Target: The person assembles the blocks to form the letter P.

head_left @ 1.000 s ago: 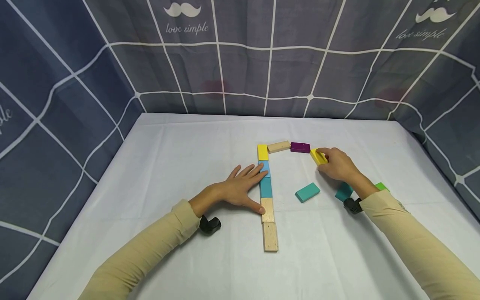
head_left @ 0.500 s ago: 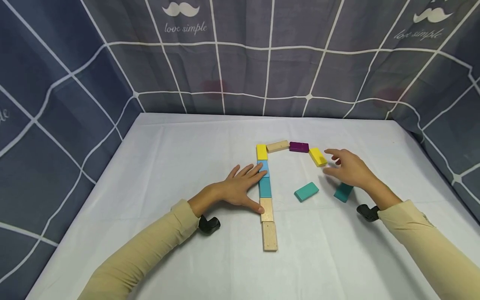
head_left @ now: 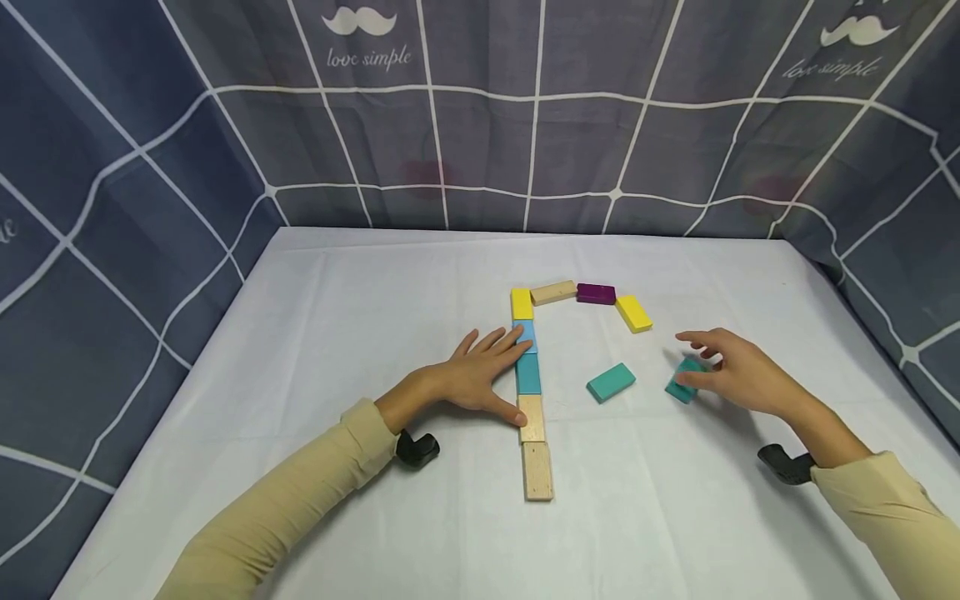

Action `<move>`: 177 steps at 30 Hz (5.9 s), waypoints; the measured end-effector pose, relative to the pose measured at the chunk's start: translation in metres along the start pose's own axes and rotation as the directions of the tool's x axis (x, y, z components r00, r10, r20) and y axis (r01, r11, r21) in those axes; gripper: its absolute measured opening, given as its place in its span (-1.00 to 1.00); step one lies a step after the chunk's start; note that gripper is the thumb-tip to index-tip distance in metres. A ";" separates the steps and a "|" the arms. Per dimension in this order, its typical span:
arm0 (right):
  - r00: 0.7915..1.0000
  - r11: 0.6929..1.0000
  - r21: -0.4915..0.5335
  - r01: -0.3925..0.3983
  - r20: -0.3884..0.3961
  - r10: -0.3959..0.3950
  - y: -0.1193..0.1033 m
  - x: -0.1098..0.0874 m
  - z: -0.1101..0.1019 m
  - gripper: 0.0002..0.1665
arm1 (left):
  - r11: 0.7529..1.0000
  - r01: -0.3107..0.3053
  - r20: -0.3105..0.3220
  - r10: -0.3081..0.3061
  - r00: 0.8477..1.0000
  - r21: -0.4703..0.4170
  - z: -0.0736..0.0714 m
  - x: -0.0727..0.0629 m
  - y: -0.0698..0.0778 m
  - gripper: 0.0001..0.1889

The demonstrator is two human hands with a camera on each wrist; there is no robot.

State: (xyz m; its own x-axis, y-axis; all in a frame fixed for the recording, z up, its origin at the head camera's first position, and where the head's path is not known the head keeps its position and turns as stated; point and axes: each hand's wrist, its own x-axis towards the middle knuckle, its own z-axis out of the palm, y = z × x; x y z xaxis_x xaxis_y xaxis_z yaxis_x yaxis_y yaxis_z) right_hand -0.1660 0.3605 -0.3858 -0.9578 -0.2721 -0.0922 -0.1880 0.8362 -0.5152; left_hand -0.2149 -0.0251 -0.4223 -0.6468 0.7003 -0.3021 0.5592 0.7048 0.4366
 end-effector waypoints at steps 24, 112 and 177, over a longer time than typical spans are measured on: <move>0.999 0.999 -0.007 0.044 0.014 -0.044 0.021 -0.021 0.012 -0.31 | 1.000 -0.011 -0.017 0.011 1.000 0.000 0.001 -0.002 0.001 0.22; 0.997 0.996 -0.044 0.074 0.031 -0.073 -0.014 0.056 0.025 -0.55 | 1.000 -0.021 -0.012 0.021 1.000 -0.015 0.000 -0.001 -0.001 0.21; 0.954 0.955 -0.077 0.288 0.113 -0.278 -0.045 0.031 0.042 -0.56 | 1.000 -0.010 -0.012 0.010 1.000 -0.010 0.000 0.000 0.000 0.21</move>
State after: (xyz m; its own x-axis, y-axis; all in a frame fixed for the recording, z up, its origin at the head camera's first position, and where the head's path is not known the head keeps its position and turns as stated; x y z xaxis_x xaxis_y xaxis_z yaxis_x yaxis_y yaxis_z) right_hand -0.1777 0.2944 -0.4016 -0.8368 -0.5460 -0.0407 -0.4718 0.7568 -0.4524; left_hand -0.2144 -0.0249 -0.4223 -0.6478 0.7056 -0.2873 0.5602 0.6967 0.4481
